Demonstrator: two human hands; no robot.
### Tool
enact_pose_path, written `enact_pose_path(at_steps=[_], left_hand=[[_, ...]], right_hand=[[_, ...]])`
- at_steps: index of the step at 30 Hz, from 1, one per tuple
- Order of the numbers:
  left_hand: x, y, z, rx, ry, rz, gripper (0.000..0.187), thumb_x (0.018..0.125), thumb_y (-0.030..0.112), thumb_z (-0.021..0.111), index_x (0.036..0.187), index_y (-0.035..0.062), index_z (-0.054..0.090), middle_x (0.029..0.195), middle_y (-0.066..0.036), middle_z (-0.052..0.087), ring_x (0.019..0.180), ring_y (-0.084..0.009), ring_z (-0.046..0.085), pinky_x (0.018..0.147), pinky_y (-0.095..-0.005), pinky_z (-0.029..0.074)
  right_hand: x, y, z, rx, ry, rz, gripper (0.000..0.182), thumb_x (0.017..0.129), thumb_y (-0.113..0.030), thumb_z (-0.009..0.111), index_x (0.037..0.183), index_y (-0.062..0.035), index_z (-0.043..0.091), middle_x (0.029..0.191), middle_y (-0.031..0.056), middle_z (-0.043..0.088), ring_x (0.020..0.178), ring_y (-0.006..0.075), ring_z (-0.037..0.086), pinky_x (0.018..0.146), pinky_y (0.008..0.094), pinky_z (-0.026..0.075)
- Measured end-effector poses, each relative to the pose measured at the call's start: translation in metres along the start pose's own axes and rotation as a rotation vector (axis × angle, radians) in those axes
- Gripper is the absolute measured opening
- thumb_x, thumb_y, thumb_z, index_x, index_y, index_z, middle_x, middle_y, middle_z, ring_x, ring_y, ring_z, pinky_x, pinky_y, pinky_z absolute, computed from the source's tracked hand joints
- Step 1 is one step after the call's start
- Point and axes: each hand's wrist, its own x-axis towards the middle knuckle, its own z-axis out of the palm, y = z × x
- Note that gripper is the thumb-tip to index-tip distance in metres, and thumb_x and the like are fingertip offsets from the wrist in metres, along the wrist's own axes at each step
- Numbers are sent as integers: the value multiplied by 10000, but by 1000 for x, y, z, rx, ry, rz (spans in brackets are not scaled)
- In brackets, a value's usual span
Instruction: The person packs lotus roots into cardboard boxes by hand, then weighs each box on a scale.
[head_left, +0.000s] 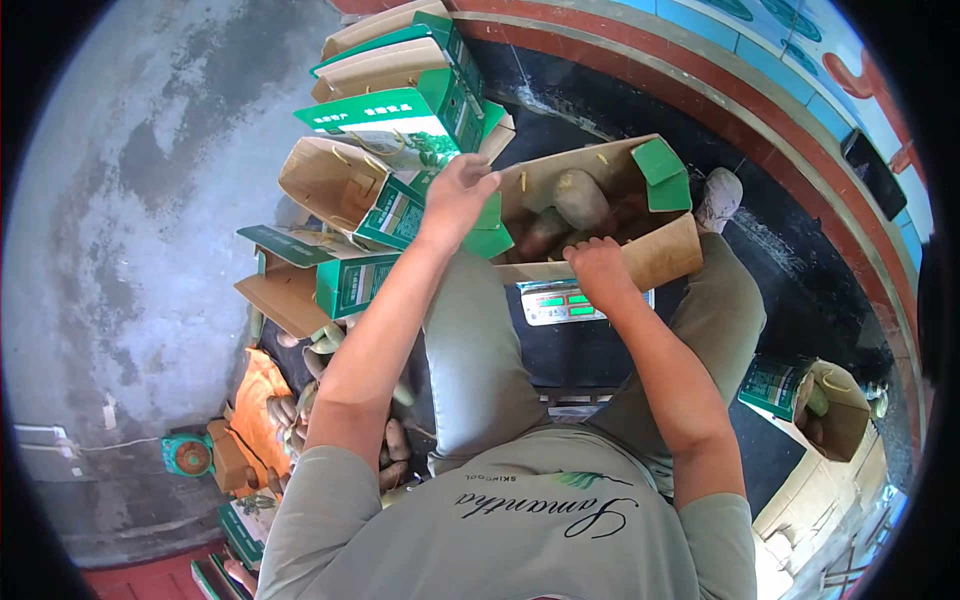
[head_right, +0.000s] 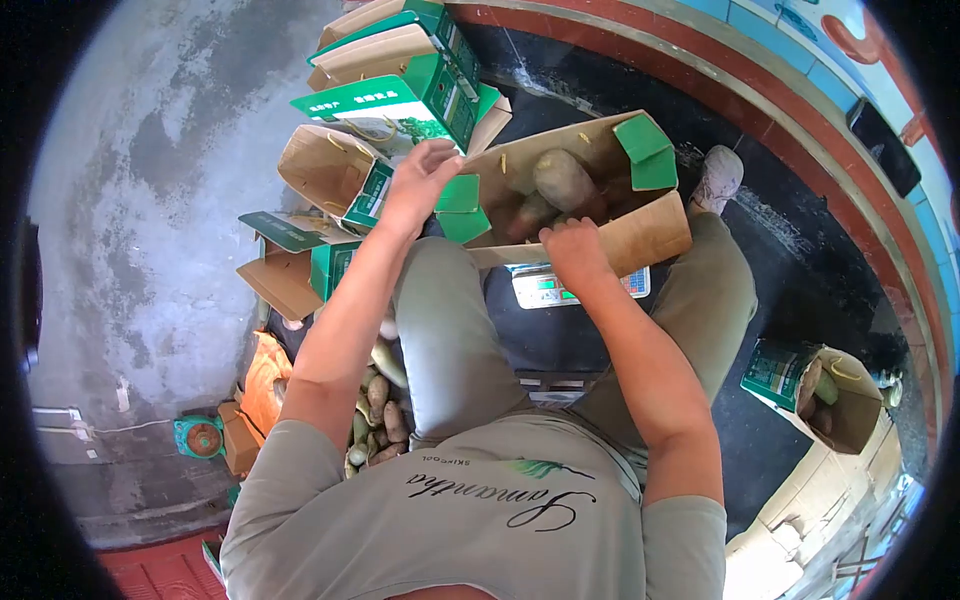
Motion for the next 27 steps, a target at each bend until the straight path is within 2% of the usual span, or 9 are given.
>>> enact_pose_path(at_steps=[3,8,12,16,17,21,24,25,27], left_hand=[[-24,-14,-31,6,112,59,216,871,117,614,1053,0,616,1025,-74,642,961,-138,590,877,-280,447],[-77,-56,-79,32,266,-22,199,856,107,621,1018,-10,624,952,-80,663,895,-133,617,809,-268,473],[-123,-129,-105,65,350,-235,179,855,97,616,999,-7,634,919,-63,668,863,-129,619,793,-260,477],[-176,-216,-115,227,391,-395,203,815,140,634,959,-2,653,837,-101,682,796,-163,651,759,-294,500],[-191,-245,-117,290,375,-416,235,800,189,639,962,20,662,828,-123,682,779,-194,660,744,-318,507],[-229,-294,-105,249,179,-807,320,763,265,654,1003,55,657,897,-128,686,856,-240,664,776,-345,504],[-250,-333,-84,368,139,-787,359,746,285,664,1025,59,645,951,-144,679,916,-271,652,813,-370,495],[-250,-334,-77,320,96,-906,422,731,304,680,1085,84,621,1055,-151,651,1015,-287,615,870,-391,478],[-259,-356,-67,411,47,-913,466,720,309,695,1129,105,601,1126,-157,619,1073,-291,585,907,-392,465]], right_hand=[[1,-1,-2,10,-1,8,76,740,-121,591,814,-128,609,781,45,637,797,211,625,723,364,450],[0,-1,-1,8,37,-4,54,736,-112,574,784,-129,591,760,48,624,781,218,623,710,364,454],[1,0,2,-22,49,-12,49,743,-103,548,771,-126,581,750,60,618,768,223,622,687,368,457],[3,2,3,11,97,-53,37,735,-99,556,764,-119,566,748,73,613,767,232,618,660,381,455],[3,1,-2,33,84,-62,146,700,-63,591,837,-112,596,753,72,611,753,253,609,654,399,453],[3,3,-1,55,-11,-64,341,650,-52,673,975,-121,599,803,73,613,802,251,599,683,409,455],[2,-5,-8,33,53,-79,163,708,-82,633,865,-84,587,814,79,624,781,254,604,677,398,454],[2,-5,-9,36,17,-69,215,694,-79,649,899,-87,587,814,88,619,786,266,598,684,407,454],[3,-5,-11,41,-53,-47,317,664,-74,681,966,-93,585,813,107,611,797,291,588,697,426,454]])
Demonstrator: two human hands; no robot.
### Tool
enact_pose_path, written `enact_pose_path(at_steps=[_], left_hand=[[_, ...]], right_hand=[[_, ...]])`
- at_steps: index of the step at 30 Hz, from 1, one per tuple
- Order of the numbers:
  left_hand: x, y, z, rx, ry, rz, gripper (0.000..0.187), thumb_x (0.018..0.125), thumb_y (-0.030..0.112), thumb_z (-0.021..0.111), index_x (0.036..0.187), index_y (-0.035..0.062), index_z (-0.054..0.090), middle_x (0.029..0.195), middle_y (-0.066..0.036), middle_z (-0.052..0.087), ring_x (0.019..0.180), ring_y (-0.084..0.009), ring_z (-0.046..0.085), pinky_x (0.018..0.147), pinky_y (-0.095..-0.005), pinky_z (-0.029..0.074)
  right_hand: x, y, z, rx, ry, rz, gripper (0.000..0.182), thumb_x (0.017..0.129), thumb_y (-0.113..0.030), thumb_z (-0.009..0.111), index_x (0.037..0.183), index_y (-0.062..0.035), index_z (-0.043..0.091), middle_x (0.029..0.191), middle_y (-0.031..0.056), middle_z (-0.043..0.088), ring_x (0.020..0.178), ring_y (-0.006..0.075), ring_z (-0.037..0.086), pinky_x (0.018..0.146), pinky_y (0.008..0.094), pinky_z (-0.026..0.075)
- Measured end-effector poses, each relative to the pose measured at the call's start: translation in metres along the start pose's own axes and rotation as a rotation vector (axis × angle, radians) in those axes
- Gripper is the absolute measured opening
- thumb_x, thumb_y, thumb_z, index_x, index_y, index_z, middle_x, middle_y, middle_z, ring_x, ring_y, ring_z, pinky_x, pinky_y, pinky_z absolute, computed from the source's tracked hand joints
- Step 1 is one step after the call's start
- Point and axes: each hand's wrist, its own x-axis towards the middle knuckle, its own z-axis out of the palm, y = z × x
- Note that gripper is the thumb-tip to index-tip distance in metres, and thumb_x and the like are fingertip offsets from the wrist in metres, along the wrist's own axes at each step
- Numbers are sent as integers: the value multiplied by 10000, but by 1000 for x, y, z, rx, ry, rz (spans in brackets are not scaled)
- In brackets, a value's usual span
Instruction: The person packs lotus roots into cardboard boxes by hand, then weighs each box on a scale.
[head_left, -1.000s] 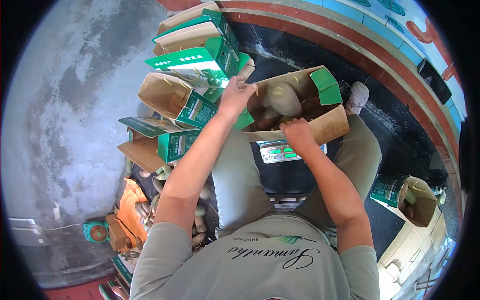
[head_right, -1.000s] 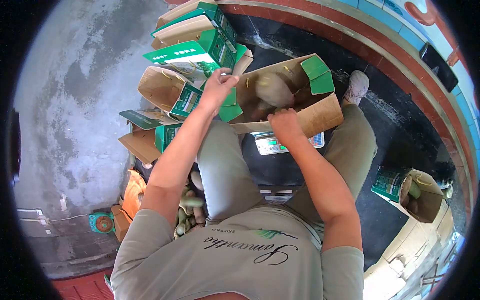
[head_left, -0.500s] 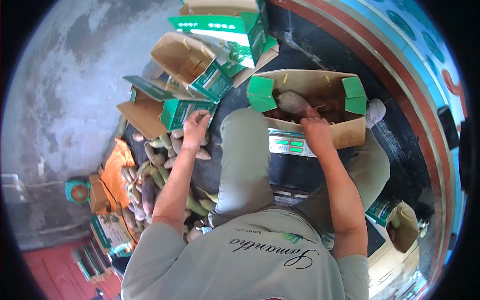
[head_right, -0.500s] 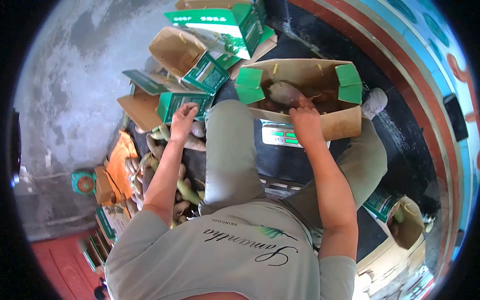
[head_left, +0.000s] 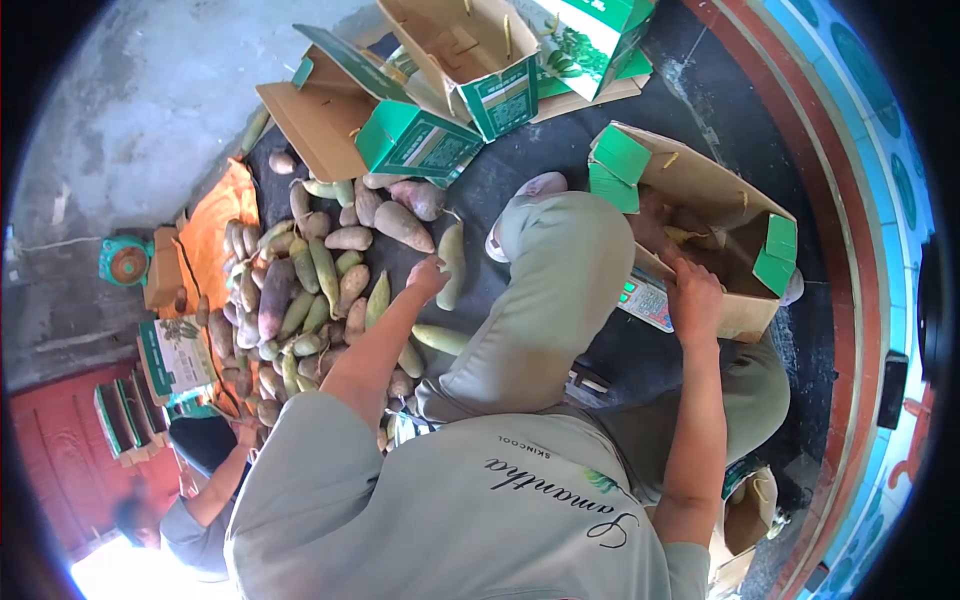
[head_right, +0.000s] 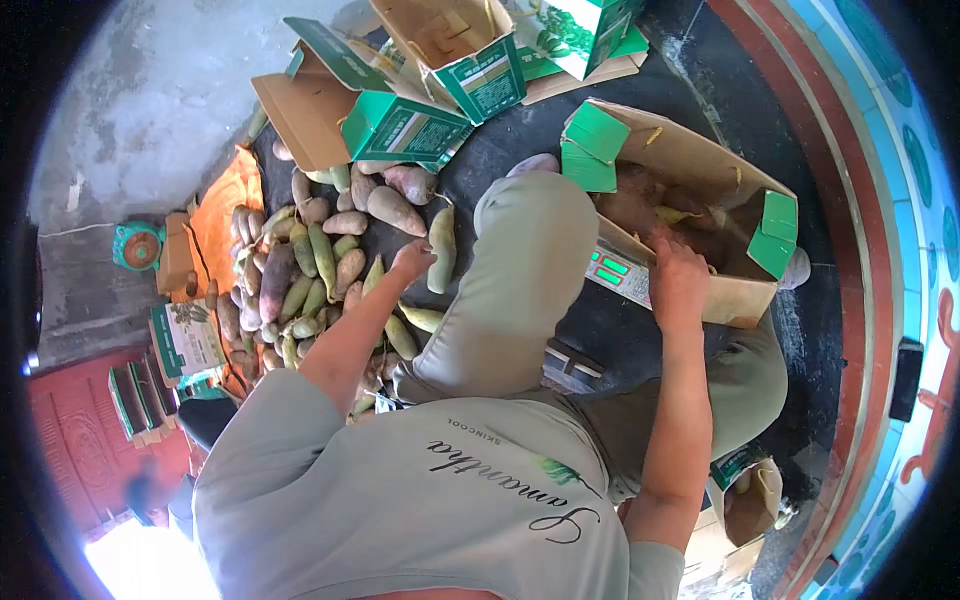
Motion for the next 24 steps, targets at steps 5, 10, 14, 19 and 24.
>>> enact_pose_path(at_steps=[5,10,14,19,24], left_hand=[[1,-9,25,174,14,-136,696,701,284,739,1307,107,446,1195,-188,552,1154,-325,528,957,-395,438],[-3,-9,29,180,-74,-326,832,722,255,706,1411,178,247,1363,-140,430,1270,-318,421,1030,-400,382],[10,-35,53,128,-65,-352,861,736,244,697,1427,146,193,1353,-139,451,1257,-312,445,1020,-397,396],[19,-27,55,211,-118,-458,863,749,243,705,1429,132,184,1302,-142,511,1189,-303,518,989,-388,432],[40,-37,59,217,-123,-485,833,699,298,765,1378,104,322,1318,-137,505,1183,-292,526,976,-395,446]], right_hand=[[3,-7,-12,-8,-52,7,286,657,-54,679,921,-74,572,819,106,601,811,297,578,710,421,447],[6,-8,-12,11,-59,-3,280,648,-45,677,905,-67,568,815,102,595,809,299,574,718,417,442],[7,-12,-16,39,-46,-13,272,647,-44,677,897,-70,571,814,97,595,807,294,575,720,411,441],[7,-9,-16,39,-74,2,234,654,-44,656,871,-76,574,801,94,588,791,283,573,708,405,435],[6,-8,-16,52,-72,20,233,649,-51,665,863,-76,574,808,90,591,797,275,573,703,395,431]])
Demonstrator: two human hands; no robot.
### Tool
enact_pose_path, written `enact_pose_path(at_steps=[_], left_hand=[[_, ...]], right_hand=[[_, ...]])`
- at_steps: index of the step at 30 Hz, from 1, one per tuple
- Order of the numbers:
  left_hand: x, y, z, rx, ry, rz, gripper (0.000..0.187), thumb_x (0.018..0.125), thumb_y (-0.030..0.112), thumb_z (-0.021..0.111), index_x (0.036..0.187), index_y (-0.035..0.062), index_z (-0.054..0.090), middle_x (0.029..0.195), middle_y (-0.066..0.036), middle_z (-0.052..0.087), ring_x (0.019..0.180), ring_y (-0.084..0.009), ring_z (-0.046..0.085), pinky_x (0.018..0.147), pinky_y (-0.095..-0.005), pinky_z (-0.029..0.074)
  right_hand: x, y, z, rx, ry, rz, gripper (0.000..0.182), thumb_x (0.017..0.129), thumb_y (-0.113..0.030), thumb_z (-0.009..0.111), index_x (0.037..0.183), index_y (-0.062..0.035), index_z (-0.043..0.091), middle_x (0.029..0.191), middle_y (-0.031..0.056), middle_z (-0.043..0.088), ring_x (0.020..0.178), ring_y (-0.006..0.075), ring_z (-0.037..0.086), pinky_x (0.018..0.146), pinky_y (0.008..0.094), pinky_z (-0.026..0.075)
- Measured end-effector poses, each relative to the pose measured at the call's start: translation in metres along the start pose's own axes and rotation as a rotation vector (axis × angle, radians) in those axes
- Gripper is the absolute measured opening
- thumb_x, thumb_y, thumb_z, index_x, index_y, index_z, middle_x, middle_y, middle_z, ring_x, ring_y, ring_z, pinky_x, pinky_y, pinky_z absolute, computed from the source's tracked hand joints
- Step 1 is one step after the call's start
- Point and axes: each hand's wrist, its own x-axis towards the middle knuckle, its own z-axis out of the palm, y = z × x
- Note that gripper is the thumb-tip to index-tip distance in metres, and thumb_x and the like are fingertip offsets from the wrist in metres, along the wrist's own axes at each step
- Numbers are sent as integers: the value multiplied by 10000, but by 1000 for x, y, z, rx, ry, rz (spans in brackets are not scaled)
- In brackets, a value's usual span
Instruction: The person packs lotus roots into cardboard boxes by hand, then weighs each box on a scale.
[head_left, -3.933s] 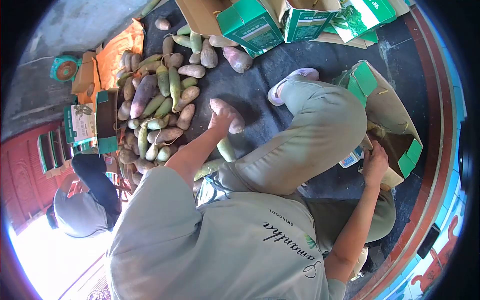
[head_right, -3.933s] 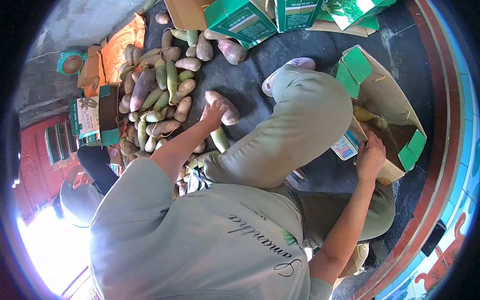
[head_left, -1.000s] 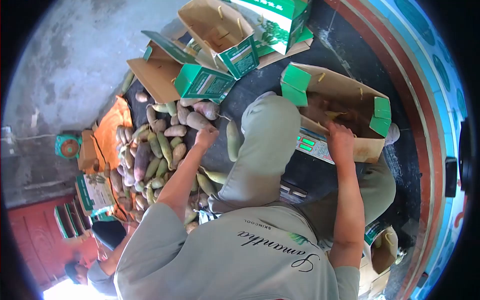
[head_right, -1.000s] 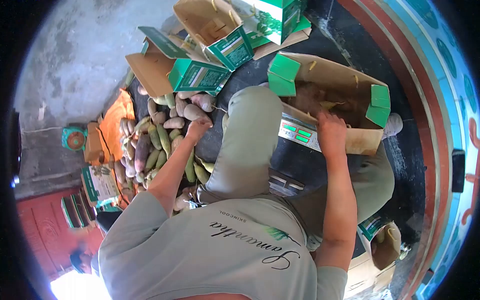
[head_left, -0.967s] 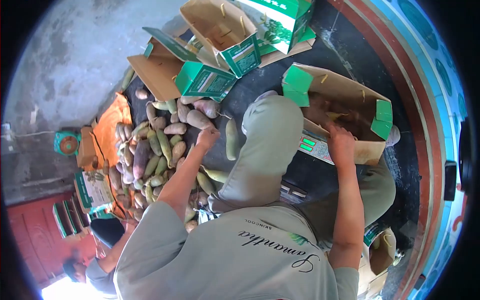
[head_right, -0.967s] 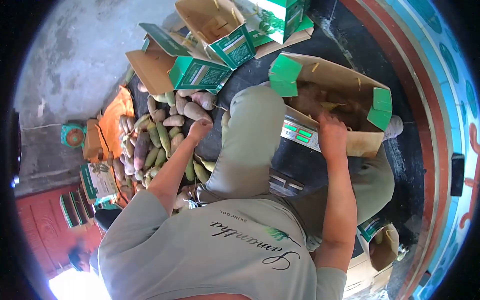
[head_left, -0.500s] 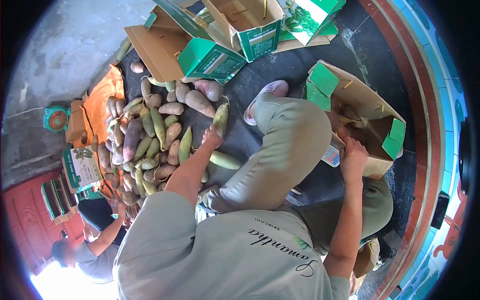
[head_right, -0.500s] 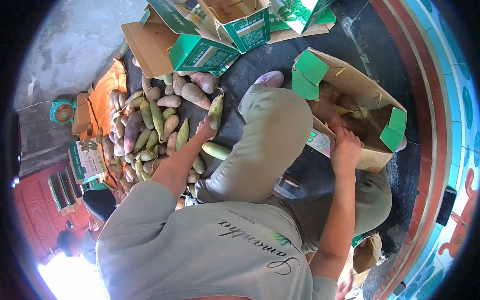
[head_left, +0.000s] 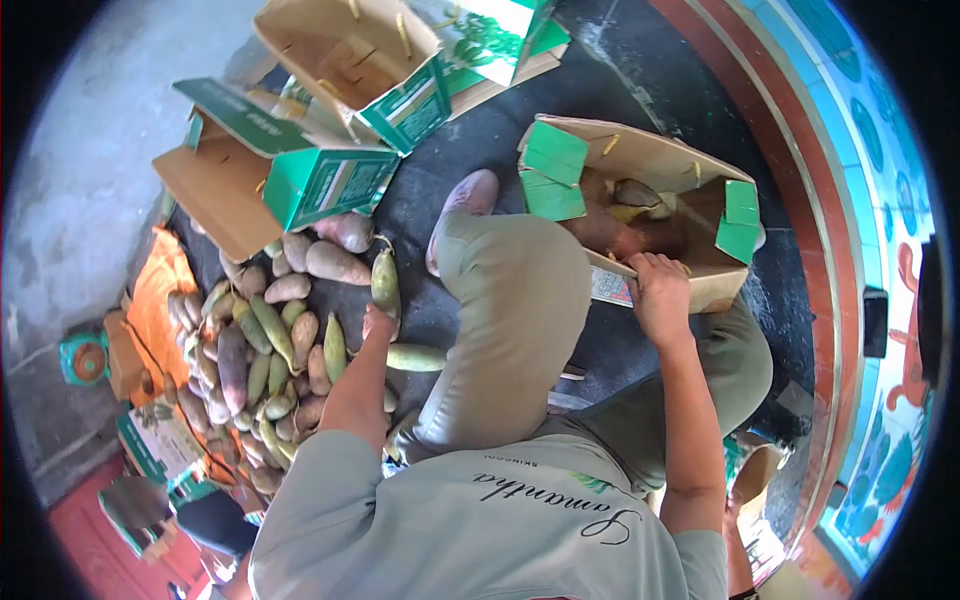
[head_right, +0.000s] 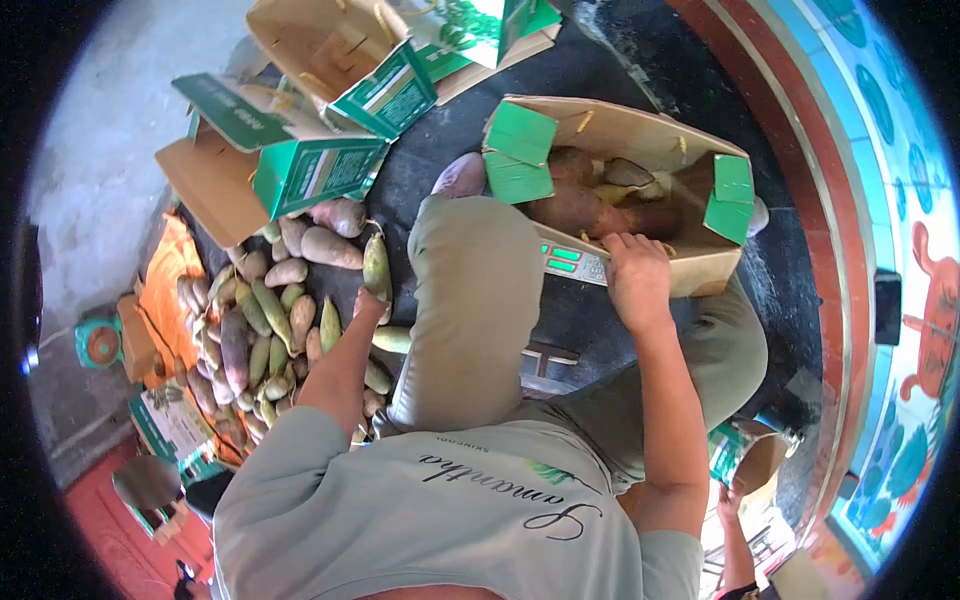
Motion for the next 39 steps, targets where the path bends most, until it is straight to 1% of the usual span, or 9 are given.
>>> enact_pose_path(at_steps=[5,9,10,14,20,25,30,36,39], left_hand=[[-9,10,-15,-9,-69,41,767,608,358,832,1235,44,521,1256,-169,551,1141,-290,558,931,-400,481],[-5,8,-10,-141,10,98,721,597,353,837,1151,-21,566,1152,-189,612,1066,-312,604,858,-397,517],[-10,3,-13,-244,19,194,672,621,343,823,1109,-49,578,1051,-181,645,947,-309,645,795,-385,523],[2,-14,-24,-876,-317,164,516,729,257,754,1066,-92,579,924,-128,633,769,-209,615,672,-348,485],[-94,-1,-100,-1000,-246,426,513,754,238,741,1109,-79,551,980,-106,626,843,-190,601,753,-316,466],[-191,35,-178,-822,131,745,474,770,170,717,1143,-60,535,1015,-109,616,881,-174,578,811,-295,451],[-257,84,-242,-678,300,1163,486,740,100,728,1153,-58,526,1024,-115,613,911,-170,569,848,-295,442],[-352,171,-270,-245,183,1587,488,700,102,750,1142,7,566,1077,-116,590,998,-209,564,912,-308,419],[-372,218,-251,-55,212,1760,490,752,82,726,1195,2,532,1095,-96,568,1027,-192,549,918,-309,414]], right_hand=[[-2,4,5,-11,-3,20,252,648,-72,686,882,-82,592,810,83,604,805,268,576,714,391,435],[-3,5,6,11,59,6,191,673,-80,646,856,-92,594,791,80,606,781,258,580,697,387,436],[-2,4,6,-3,77,0,146,696,-78,606,841,-95,598,777,80,607,765,252,583,680,384,435],[-4,7,9,-54,101,-12,85,716,-84,567,796,-109,586,768,71,608,757,233,590,662,373,438],[-8,10,18,-45,204,-18,73,718,-88,562,781,-120,577,797,53,609,786,214,601,681,355,448],[-10,12,26,-64,223,-15,79,734,-111,558,804,-123,593,831,57,623,817,214,609,713,350,450],[-12,13,28,-75,212,-15,89,758,-122,545,822,-124,606,826,59,632,836,212,614,730,354,450],[-13,12,27,-64,200,9,83,758,-123,547,805,-125,615,796,58,638,820,220,621,729,363,452],[-13,12,28,-64,192,16,82,747,-125,560,802,-126,620,785,54,638,808,220,623,728,367,453]])
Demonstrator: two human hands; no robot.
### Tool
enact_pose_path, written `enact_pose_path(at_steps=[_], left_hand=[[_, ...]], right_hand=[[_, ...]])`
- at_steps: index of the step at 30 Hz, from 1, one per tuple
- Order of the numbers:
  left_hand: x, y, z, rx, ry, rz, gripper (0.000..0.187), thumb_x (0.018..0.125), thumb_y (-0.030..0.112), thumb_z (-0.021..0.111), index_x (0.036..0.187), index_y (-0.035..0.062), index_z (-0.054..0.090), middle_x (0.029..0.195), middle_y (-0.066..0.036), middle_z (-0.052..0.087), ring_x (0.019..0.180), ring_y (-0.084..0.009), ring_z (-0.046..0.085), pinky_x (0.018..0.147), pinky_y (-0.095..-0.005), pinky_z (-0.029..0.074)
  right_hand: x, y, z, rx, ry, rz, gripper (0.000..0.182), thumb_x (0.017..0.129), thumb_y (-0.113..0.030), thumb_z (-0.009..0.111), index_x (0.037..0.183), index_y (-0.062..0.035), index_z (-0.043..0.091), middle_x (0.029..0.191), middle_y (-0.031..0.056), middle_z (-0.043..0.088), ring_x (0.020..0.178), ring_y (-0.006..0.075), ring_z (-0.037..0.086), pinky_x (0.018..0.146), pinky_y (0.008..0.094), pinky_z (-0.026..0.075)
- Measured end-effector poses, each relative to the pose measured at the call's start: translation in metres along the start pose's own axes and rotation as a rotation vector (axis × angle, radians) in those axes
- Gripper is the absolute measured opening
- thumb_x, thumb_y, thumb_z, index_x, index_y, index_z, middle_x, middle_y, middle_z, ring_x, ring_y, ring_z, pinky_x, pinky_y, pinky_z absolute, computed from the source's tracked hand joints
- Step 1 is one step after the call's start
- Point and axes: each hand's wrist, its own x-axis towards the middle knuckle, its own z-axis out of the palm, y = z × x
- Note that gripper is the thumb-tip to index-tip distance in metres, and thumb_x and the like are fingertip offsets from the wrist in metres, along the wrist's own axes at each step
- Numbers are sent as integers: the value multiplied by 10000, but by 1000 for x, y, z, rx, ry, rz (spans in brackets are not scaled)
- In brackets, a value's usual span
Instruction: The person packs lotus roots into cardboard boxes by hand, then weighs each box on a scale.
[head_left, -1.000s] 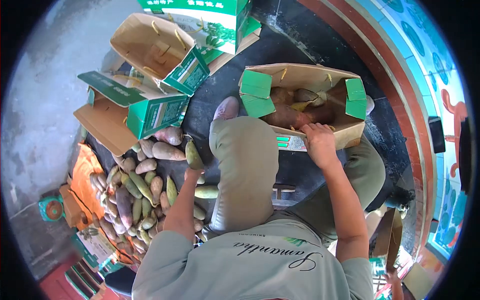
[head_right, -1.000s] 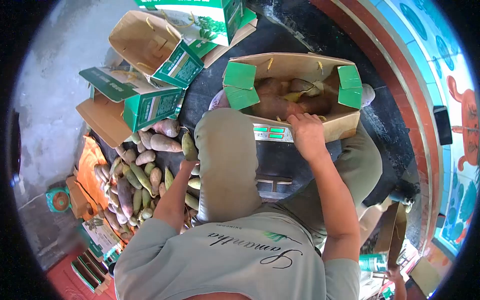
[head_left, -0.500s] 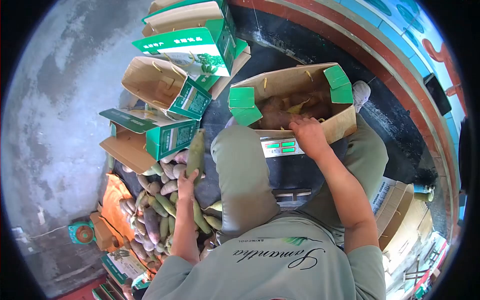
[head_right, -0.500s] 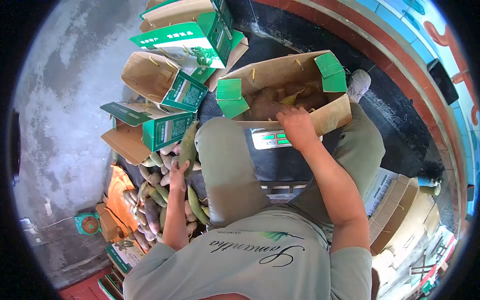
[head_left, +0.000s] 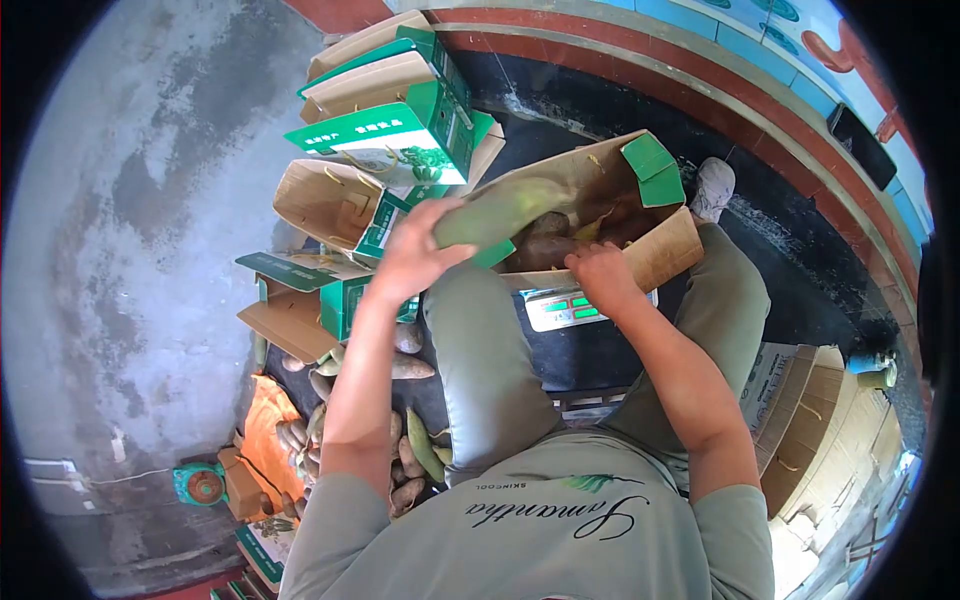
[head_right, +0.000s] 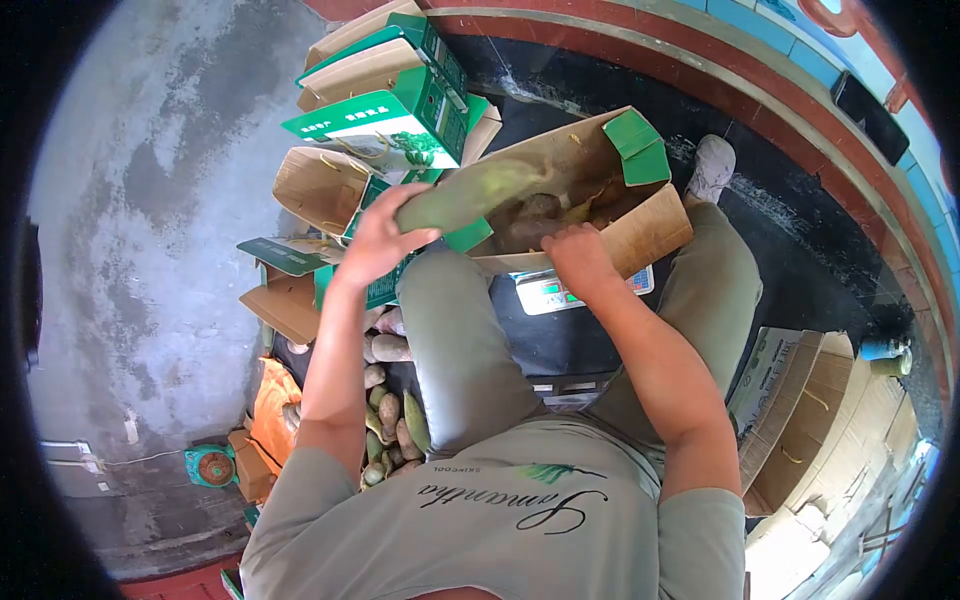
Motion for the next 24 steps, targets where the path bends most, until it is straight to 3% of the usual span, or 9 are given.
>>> enact_pose_path(at_steps=[2,5,8,12,15,20,24], left_hand=[[20,5,23,3,-3,45,478,765,80,715,1205,16,537,1122,-101,574,1056,-208,555,922,-317,418],[29,-9,40,-45,175,-36,449,797,71,683,1220,29,540,1177,-103,574,1087,-203,562,917,-316,430],[12,-25,31,-66,224,-153,420,825,62,650,1229,31,538,1198,-107,575,1087,-194,574,904,-308,447],[-39,-62,22,-98,376,-217,306,811,78,642,1107,10,609,1052,-139,645,981,-219,628,863,-323,473],[-91,-111,29,-131,398,-391,257,827,90,627,1071,9,626,1005,-131,665,956,-204,636,855,-319,478],[-179,-167,66,68,233,-644,289,802,122,645,1080,46,614,977,-125,676,931,-248,654,828,-327,502],[-236,-188,98,221,81,-923,416,787,252,648,1165,96,572,1037,-133,662,1010,-293,619,871,-394,481]], right_hand=[[0,0,0,-15,5,-7,86,738,-125,571,807,-126,623,778,51,639,803,220,624,728,368,456],[0,0,1,-7,-28,14,92,730,-123,583,811,-125,626,780,50,641,815,221,628,735,366,460],[0,-1,3,12,-69,0,95,733,-123,585,819,-122,625,795,52,644,828,221,629,744,359,465],[2,-4,-1,-17,-49,-4,100,738,-137,587,830,-121,622,807,55,645,839,219,630,754,355,470],[2,-4,2,-6,-27,-1,99,742,-142,586,832,-121,618,804,57,640,839,218,629,752,353,472],[3,-1,5,8,-47,-15,83,741,-120,568,816,-121,605,795,69,621,824,224,623,725,366,470],[5,-3,0,50,-33,-37,82,737,-103,550,806,-111,594,805,83,615,811,242,617,709,380,470]])
